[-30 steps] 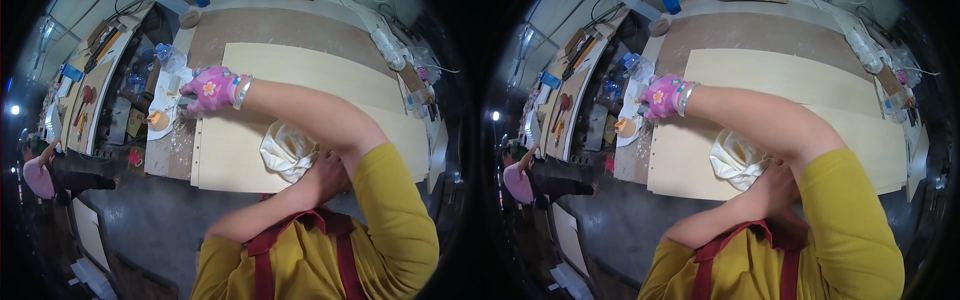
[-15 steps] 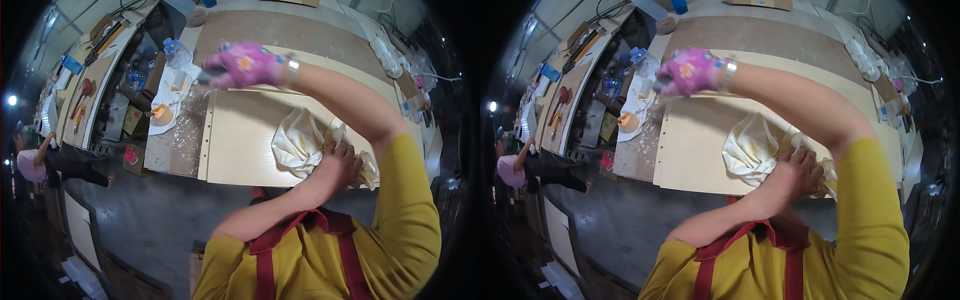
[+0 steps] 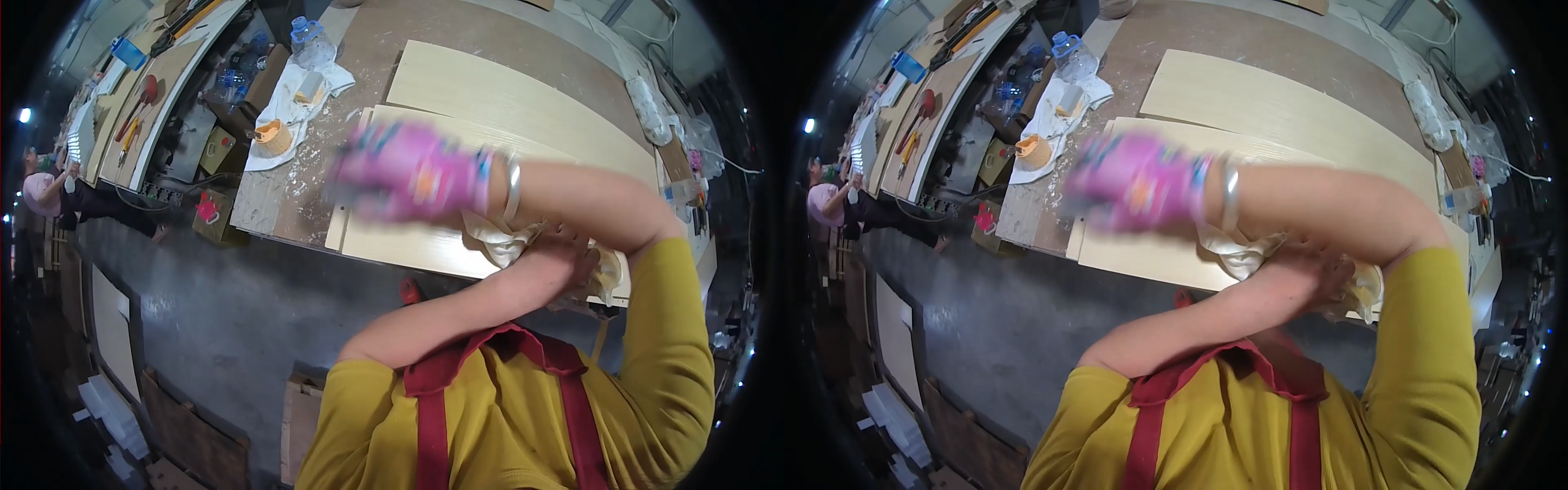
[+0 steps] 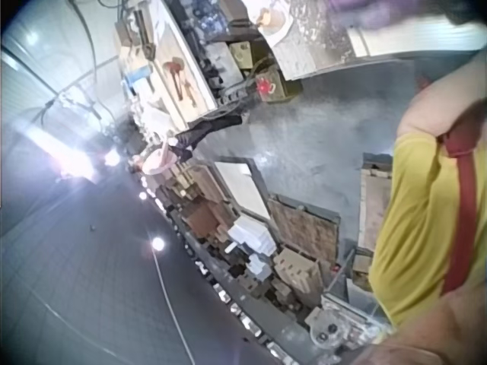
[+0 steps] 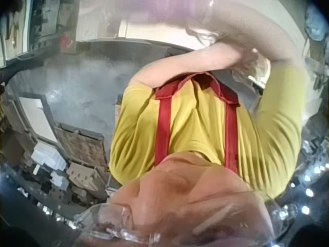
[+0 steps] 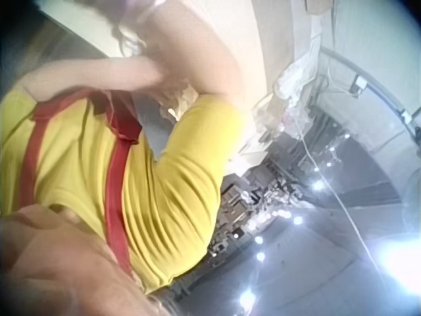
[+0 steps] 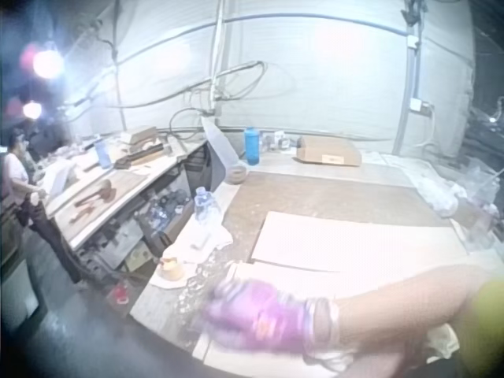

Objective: The person sands a large, light-colored wooden board using a sanding block held in their right hand. They repeatedly wipe the surface with a white cloth held in their left hand to remove dust. The person works on a single board throughout the clip, alternating between sanding and wiping motions.

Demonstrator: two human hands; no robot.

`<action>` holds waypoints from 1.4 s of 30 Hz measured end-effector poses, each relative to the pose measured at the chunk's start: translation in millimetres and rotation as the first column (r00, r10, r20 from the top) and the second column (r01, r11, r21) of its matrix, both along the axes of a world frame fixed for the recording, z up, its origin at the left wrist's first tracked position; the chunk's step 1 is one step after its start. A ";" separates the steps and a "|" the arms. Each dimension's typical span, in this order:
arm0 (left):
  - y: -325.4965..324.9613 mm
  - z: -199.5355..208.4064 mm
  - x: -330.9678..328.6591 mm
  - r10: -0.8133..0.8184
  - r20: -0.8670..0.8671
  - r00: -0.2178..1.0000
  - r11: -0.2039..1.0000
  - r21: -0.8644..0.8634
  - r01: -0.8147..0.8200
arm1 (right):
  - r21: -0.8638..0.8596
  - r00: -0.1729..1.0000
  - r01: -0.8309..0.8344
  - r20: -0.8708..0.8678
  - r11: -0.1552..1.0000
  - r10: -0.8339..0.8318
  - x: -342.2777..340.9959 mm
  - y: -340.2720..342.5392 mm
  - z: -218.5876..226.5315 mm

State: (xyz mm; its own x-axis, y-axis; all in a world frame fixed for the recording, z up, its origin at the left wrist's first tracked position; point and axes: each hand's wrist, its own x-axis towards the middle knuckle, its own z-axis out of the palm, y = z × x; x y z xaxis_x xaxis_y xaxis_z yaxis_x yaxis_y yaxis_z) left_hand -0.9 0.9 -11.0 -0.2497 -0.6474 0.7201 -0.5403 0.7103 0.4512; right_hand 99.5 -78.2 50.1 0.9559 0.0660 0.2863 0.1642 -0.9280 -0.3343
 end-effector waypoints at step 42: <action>-53.7 12.7 221.7 0.499 0.539 0.678 0.765 0.092 -0.637 | -0.167 0.832 0.477 -0.230 0.863 -0.505 -347.5 60.9 9.7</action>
